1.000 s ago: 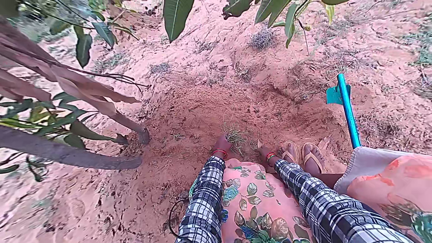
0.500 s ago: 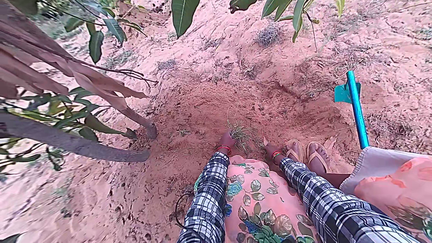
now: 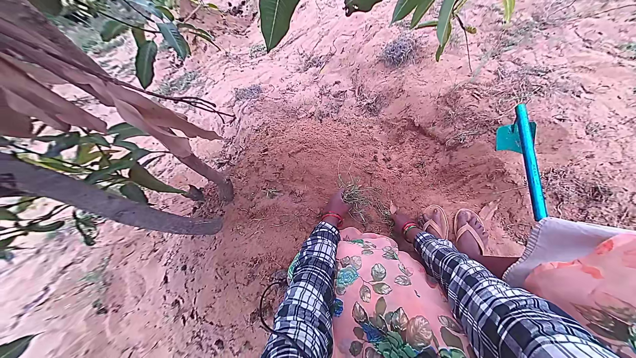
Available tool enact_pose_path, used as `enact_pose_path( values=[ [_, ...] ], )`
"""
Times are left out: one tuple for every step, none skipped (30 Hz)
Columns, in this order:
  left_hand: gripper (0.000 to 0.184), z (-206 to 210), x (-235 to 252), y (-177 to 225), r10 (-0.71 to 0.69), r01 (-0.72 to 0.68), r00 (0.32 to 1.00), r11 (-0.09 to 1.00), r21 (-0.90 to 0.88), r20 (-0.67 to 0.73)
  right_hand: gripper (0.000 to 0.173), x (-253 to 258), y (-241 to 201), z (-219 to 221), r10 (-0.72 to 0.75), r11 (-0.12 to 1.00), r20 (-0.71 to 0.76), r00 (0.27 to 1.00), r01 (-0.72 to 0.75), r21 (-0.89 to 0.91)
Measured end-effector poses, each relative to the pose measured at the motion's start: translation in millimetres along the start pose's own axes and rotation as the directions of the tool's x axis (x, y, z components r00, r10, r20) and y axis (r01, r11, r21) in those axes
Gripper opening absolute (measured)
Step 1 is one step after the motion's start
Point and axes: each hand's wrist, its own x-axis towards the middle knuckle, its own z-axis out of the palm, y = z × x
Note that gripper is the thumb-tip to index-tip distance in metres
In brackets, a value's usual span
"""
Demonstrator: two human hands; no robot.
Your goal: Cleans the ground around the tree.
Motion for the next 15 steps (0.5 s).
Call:
enact_pose_path(
  values=[
    [0.071,0.0,-0.1,0.1,-0.006,0.006,1.0,1.0,0.005,0.0,0.055,-0.9,-0.4,-0.8,-0.001,1.0,0.001,1.0,0.001,-0.002],
    [0.072,0.2,0.0,-0.3,-0.01,0.01,1.0,1.0,0.008,0.0,0.055,-1.7,-0.9,-1.5,-0.002,1.0,0.003,1.0,0.002,-0.005],
    [0.071,0.1,-0.1,-0.7,-0.011,0.011,1.0,1.0,0.012,0.0,0.054,-2.2,-1.3,-1.6,-0.003,1.0,0.001,1.0,0.003,-0.006],
    [0.069,0.3,0.2,-1.1,-0.007,0.007,1.0,1.0,0.013,-0.001,0.054,-2.0,-1.1,-1.1,-0.005,1.0,-0.001,1.0,0.005,-0.004],
    [0.067,0.5,0.5,-1.3,-0.004,0.004,1.0,1.0,0.011,-0.003,0.054,-1.4,-0.4,-0.6,-0.007,1.0,-0.002,1.0,0.007,-0.002],
    [0.067,0.7,0.6,-1.3,-0.003,0.003,1.0,1.0,0.009,-0.005,0.055,-1.4,-0.1,-0.5,-0.006,1.0,-0.004,1.0,0.006,0.0],
    [0.068,0.7,0.9,-1.4,-0.004,0.004,1.0,1.0,0.009,-0.006,0.056,-2.3,-0.7,-1.1,-0.004,1.0,-0.007,1.0,0.004,0.002],
    [0.07,0.2,0.7,-0.9,-0.015,0.015,1.0,1.0,0.016,-0.002,0.057,-3.5,-2.0,-2.2,0.002,1.0,-0.002,1.0,-0.002,0.0],
    [0.071,-0.4,0.3,0.0,-0.03,0.03,1.0,0.999,0.022,-0.003,0.057,-4.0,-3.0,-3.0,0.005,1.0,0.0,1.0,-0.005,-0.005],
    [0.071,-0.6,0.3,0.3,-0.043,0.043,0.999,0.999,0.023,-0.009,0.056,-4.0,-3.3,-3.4,0.005,1.0,0.003,1.0,-0.005,-0.011],
    [0.072,-0.5,0.5,0.4,-0.052,0.053,0.999,0.998,0.022,-0.012,0.056,-3.9,-3.3,-3.4,0.004,1.0,0.004,1.0,-0.004,-0.017],
    [0.073,-0.8,0.6,0.8,-0.062,0.062,0.998,0.998,0.021,-0.007,0.056,-4.0,-3.2,-3.4,0.004,1.0,0.005,1.0,-0.004,-0.021],
    [0.074,-0.6,0.8,0.7,-0.065,0.065,0.998,0.998,0.021,-0.004,0.057,-4.0,-3.2,-3.5,0.005,1.0,0.005,1.0,-0.005,-0.022],
    [0.074,-0.2,0.9,0.2,-0.061,0.061,0.998,0.998,0.012,-0.003,0.057,-3.6,-3.1,-3.2,0.003,1.0,0.004,1.0,-0.003,-0.023],
    [0.074,0.1,1.0,-0.2,-0.056,0.056,0.998,0.998,0.007,-0.002,0.057,-3.1,-2.7,-2.5,0.0,1.0,0.002,1.0,0.001,-0.022]
  ],
)
